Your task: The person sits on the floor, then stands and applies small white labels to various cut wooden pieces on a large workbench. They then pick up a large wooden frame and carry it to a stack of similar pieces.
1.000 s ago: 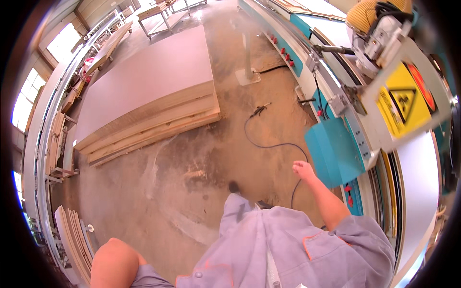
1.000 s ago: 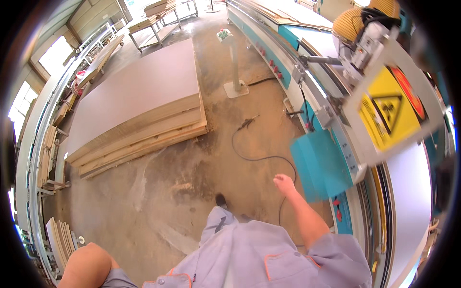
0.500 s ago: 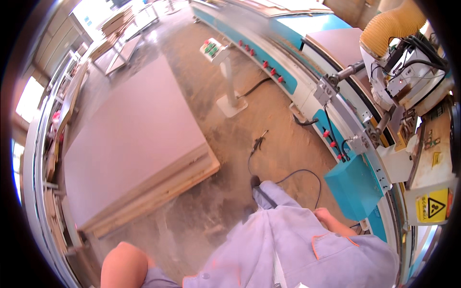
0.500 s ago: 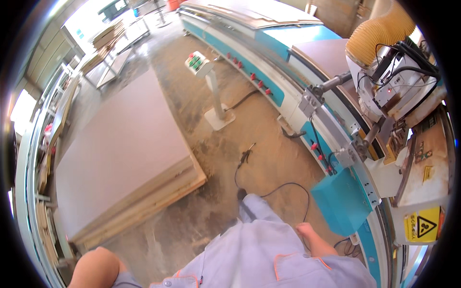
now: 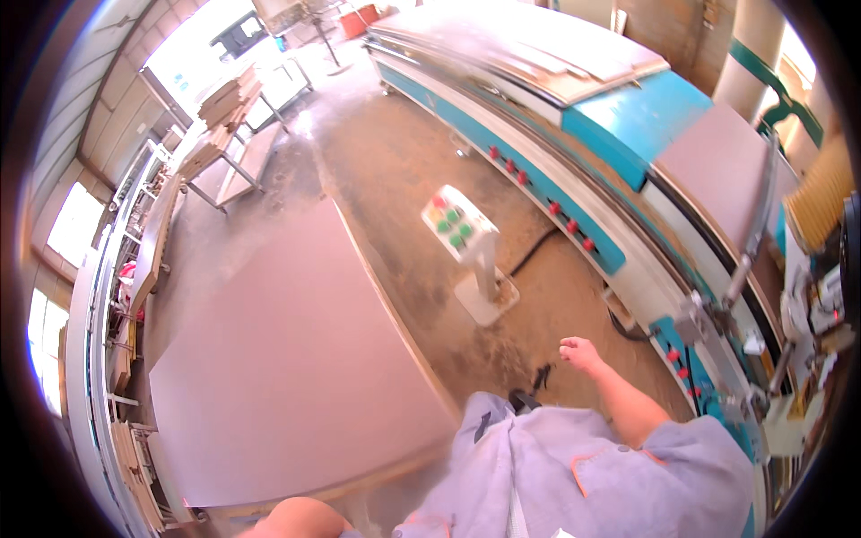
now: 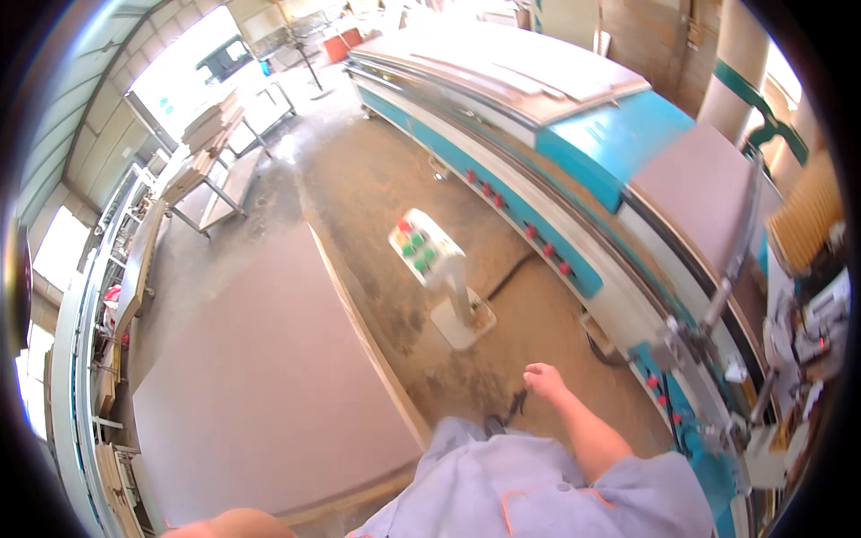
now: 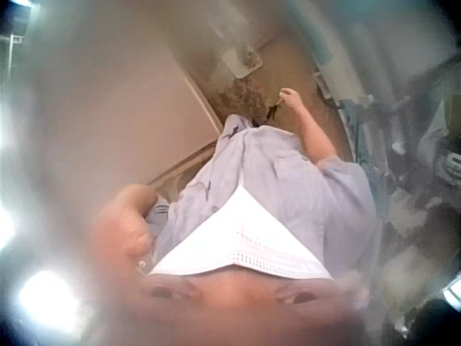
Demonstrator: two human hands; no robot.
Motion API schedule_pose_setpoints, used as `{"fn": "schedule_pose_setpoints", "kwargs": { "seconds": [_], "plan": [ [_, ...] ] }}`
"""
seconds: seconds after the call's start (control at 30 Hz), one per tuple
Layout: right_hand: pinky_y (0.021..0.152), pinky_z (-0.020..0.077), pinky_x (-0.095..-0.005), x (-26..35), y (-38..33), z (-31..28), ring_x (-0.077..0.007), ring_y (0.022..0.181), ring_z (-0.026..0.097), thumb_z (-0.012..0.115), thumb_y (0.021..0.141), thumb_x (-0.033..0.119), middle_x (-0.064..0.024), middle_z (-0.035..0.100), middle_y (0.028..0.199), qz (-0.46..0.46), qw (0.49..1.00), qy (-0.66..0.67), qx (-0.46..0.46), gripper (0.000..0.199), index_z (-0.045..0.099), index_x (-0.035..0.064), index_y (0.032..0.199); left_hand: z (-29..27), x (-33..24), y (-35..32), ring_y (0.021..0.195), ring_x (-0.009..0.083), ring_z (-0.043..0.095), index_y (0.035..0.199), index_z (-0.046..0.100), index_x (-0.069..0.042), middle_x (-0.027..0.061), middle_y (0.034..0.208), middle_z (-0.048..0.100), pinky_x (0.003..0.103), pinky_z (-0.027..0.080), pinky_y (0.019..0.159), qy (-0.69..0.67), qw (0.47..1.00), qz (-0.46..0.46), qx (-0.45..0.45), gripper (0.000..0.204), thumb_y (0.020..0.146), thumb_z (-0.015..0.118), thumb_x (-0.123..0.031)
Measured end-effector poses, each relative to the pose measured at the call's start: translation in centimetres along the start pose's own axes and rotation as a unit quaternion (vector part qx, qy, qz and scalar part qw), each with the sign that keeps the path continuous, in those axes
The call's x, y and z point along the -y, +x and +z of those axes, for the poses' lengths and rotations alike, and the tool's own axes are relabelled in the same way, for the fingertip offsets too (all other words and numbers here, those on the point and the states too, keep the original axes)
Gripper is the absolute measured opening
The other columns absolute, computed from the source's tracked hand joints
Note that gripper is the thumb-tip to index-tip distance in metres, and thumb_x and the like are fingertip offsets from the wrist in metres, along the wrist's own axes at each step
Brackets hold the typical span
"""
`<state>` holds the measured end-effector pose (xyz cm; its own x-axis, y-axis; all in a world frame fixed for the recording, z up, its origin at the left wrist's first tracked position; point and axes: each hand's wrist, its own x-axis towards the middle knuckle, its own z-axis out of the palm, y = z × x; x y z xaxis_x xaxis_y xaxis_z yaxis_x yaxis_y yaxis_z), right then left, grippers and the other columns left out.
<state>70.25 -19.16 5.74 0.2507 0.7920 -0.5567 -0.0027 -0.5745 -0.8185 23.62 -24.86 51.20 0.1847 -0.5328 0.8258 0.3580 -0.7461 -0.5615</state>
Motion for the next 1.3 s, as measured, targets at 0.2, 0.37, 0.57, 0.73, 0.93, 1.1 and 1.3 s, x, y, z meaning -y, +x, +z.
{"fn": "schedule_pose_setpoints", "kwargs": {
  "seconds": [0.2, 0.37, 0.57, 0.73, 0.93, 1.1, 1.3],
  "plan": [
    [0.066, 0.0482, -0.0251, 10.6, 12.6, 7.8, -0.0128, 0.076, 0.06, 0.06, 0.081, 0.009, -0.008, 0.063, 0.09, -0.111, 0.994, 0.016, -0.015, 0.029, 0.057, -0.0036, 0.107, 8.4, 10.7, -24.3, 0.091, 0.0316, 0.055, 0.11, 0.053, -0.002, 0.0172, 0.1, 0.058, 0.04, 0.045, 0.082, 0.087, 0.745, -0.526, 0.402, 0.039, 0.074, 0.064, -0.011],
    [0.064, 0.048, -0.0246, 17.7, 20.4, 12.1, -0.0124, 0.073, 0.06, 0.058, 0.082, 0.008, -0.0059, 0.064, 0.084, -0.057, 0.982, 0.127, -0.127, 0.024, 0.059, -0.0024, 0.103, 9.0, 16.2, -46.9, 0.101, 0.0324, 0.055, 0.116, 0.054, -0.005, 0.0157, 0.106, 0.06, 0.04, 0.044, 0.087, -0.117, 0.4, -0.51, 0.752, 0.045, 0.079, 0.061, -0.031],
    [0.07, 0.0492, -0.0259, 26.4, 28.4, 14.0, -0.0131, 0.075, 0.06, 0.058, 0.078, 0.005, -0.0066, 0.064, 0.082, -0.119, 0.929, 0.083, -0.342, 0.022, 0.061, -0.0045, 0.098, 20.0, 30.5, -56.4, 0.108, 0.0304, 0.052, 0.119, 0.052, -0.007, 0.0147, 0.112, 0.058, 0.038, 0.042, 0.09, -0.272, 0.382, -0.487, 0.737, 0.045, 0.083, 0.057, -0.032],
    [0.071, 0.049, -0.0261, 34.8, 33.6, 14.0, -0.0127, 0.075, 0.061, 0.058, 0.078, 0.006, -0.007, 0.065, 0.083, -0.138, 0.893, 0.054, -0.426, 0.02, 0.062, -0.0031, 0.096, 28.1, 41.2, -63.9, 0.103, 0.0303, 0.056, 0.119, 0.053, -0.006, 0.0141, 0.107, 0.061, 0.037, 0.044, 0.087, -0.308, 0.409, -0.474, 0.717, 0.046, 0.082, 0.058, -0.032],
    [0.067, 0.0468, -0.0223, 44.2, 48.1, 20.2, -0.0083, 0.073, 0.057, 0.058, 0.08, 0.006, -0.0026, 0.063, 0.083, -0.186, 0.902, 0.138, -0.365, 0.019, 0.061, -0.0012, 0.097, 29.2, 48.5, -76.4, 0.089, 0.0285, 0.062, 0.112, 0.057, -0.002, 0.0142, 0.092, 0.066, 0.035, 0.048, 0.08, -0.221, 0.29, -0.564, 0.741, 0.046, 0.08, 0.059, -0.034],
    [0.073, 0.0487, -0.0274, 54.1, 53.6, 28.5, -0.015, 0.078, 0.062, 0.062, 0.076, 0.012, -0.0072, 0.065, 0.085, -0.127, 0.964, 0.107, -0.21, 0.024, 0.062, 0.0003, 0.096, 16.4, 53.0, -89.5, 0.103, 0.0296, 0.057, 0.114, 0.059, -0.008, 0.0153, 0.108, 0.062, 0.039, 0.042, 0.091, -0.243, 0.243, -0.516, 0.785, 0.039, 0.084, 0.056, -0.032],
    [0.075, 0.0495, -0.0296, 57.6, 67.4, 24.6, -0.0195, 0.08, 0.063, 0.063, 0.074, 0.014, -0.0109, 0.066, 0.087, -0.163, 0.95, 0.031, -0.266, 0.028, 0.062, 0.0005, 0.099, 23.4, 60.5, -97.8, 0.087, 0.022, 0.063, 0.101, 0.066, -0.007, 0.0105, 0.094, 0.067, 0.034, 0.049, 0.078, -0.121, 0.093, -0.714, 0.684, 0.034, 0.08, 0.058, -0.033]
  ]
}}
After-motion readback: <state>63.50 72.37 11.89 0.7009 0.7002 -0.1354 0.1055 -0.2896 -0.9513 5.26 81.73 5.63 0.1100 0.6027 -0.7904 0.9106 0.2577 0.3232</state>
